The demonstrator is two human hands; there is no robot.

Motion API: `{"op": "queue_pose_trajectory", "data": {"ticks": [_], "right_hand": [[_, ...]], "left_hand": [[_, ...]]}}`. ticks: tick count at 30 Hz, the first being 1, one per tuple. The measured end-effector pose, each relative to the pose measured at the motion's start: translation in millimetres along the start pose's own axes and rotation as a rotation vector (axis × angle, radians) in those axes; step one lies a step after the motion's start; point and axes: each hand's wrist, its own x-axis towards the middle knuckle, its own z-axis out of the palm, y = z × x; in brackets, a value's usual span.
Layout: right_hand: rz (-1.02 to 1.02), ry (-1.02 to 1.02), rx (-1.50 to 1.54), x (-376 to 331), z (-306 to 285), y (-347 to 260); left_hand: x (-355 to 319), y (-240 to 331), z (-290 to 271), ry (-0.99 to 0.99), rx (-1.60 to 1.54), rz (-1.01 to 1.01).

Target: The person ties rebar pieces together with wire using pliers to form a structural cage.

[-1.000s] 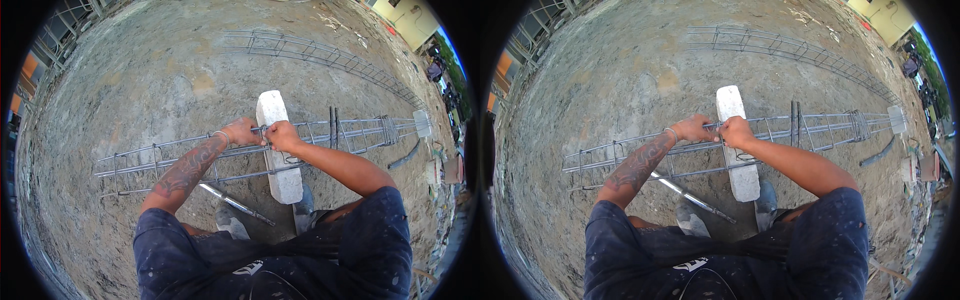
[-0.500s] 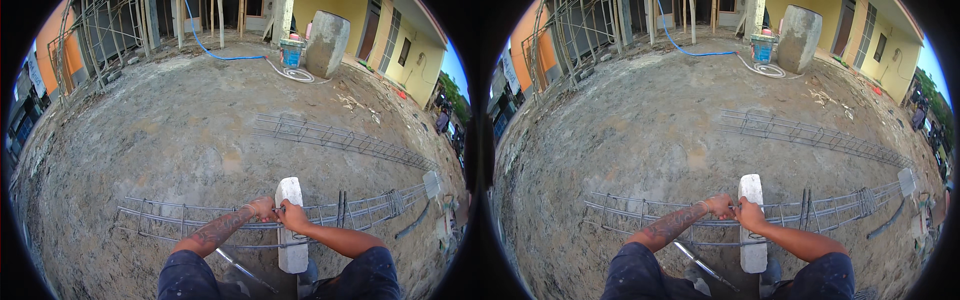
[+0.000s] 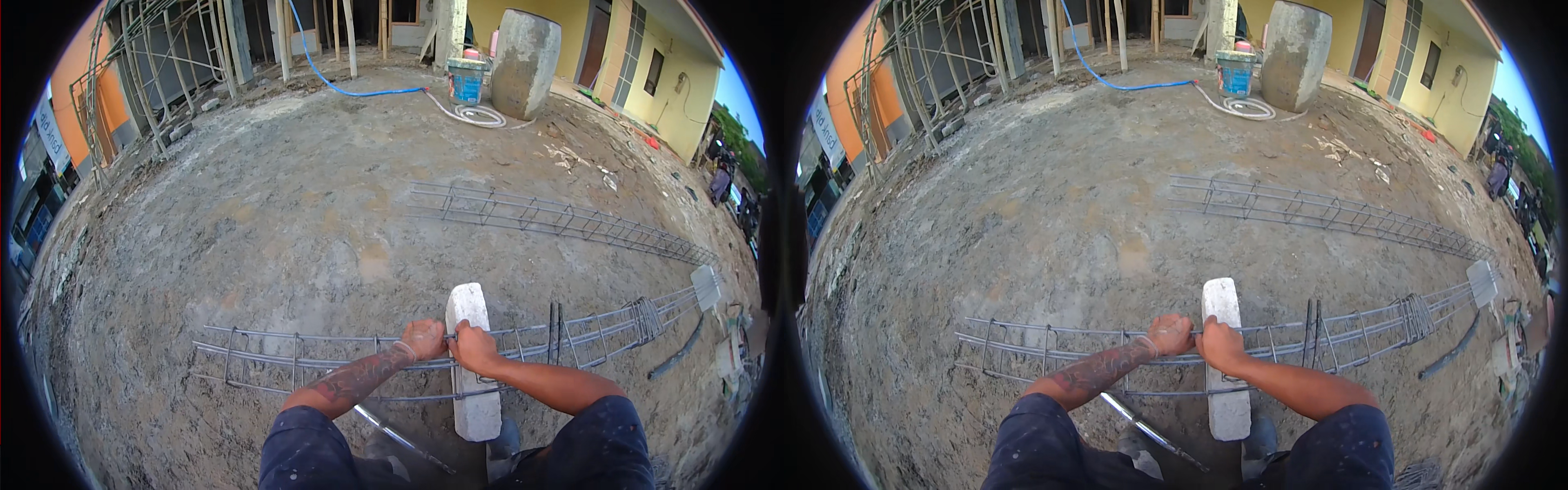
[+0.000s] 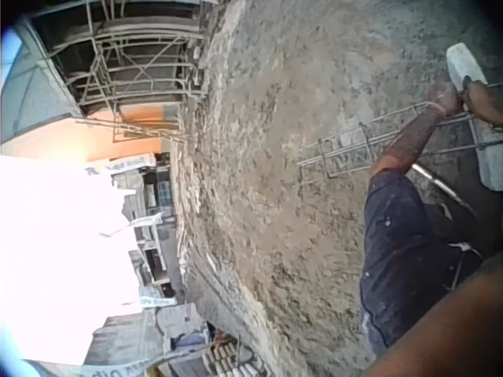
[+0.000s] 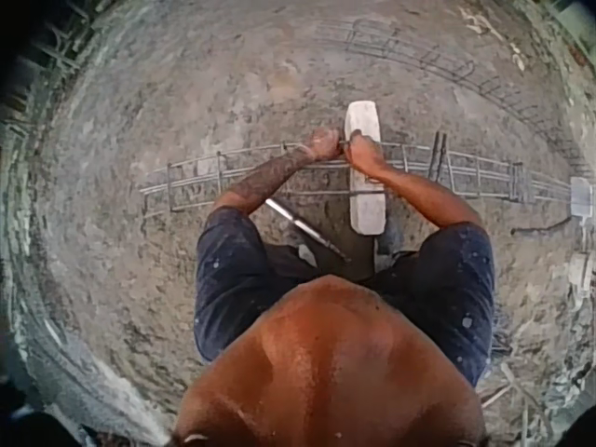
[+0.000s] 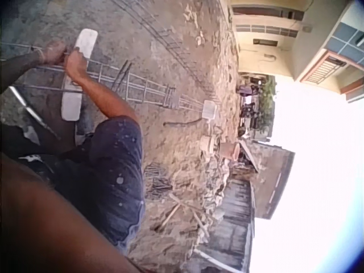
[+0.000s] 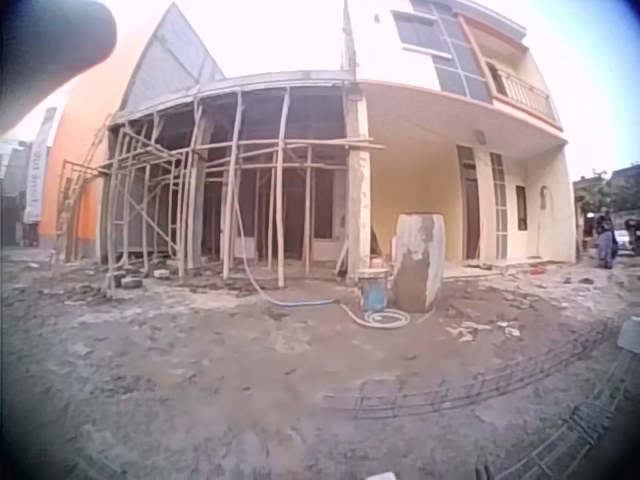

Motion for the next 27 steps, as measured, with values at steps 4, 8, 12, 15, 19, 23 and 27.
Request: {"op": "queue_pose_trajectory", "data": {"ticks": [4, 8, 12, 15, 19, 23, 27], "right_hand": [[-0.037, 0.057, 0.003, 6.2, -1.5, -7.7], [-0.055, 0.073, 0.005, 10.2, -11.4, -6.2], [0.015, 0.03, 0.094, 8.0, -8.9, -2.5], [0.044, -0.026, 0.165, 2.3, -6.0, 5.0], [0.008, -0.026, 0.199, -4.7, -12.0, 9.9], [-0.069, -0.06, 0.096, 0.5, -16.2, 9.3], [0.035, -0.006, -0.022, 0.6, -19.4, -14.3]], "left_hand": [[30.8, -24.7, -17.4, -0.705, -0.608, -0.259], [37.7, -20.5, -47.5, -0.68, -0.993, -0.447], [42.0, -26.0, -28.1, -0.542, -1.072, -0.381], [35.3, -25.4, -11.2, -0.362, -0.972, -0.243], [27.3, -20.8, -10.3, -0.209, -1.131, -0.197], [29.7, -15.2, -16.4, -0.206, -1.163, -0.291], [35.7, -13.9, -15.9, -0.216, -1.151, -0.439]]}}
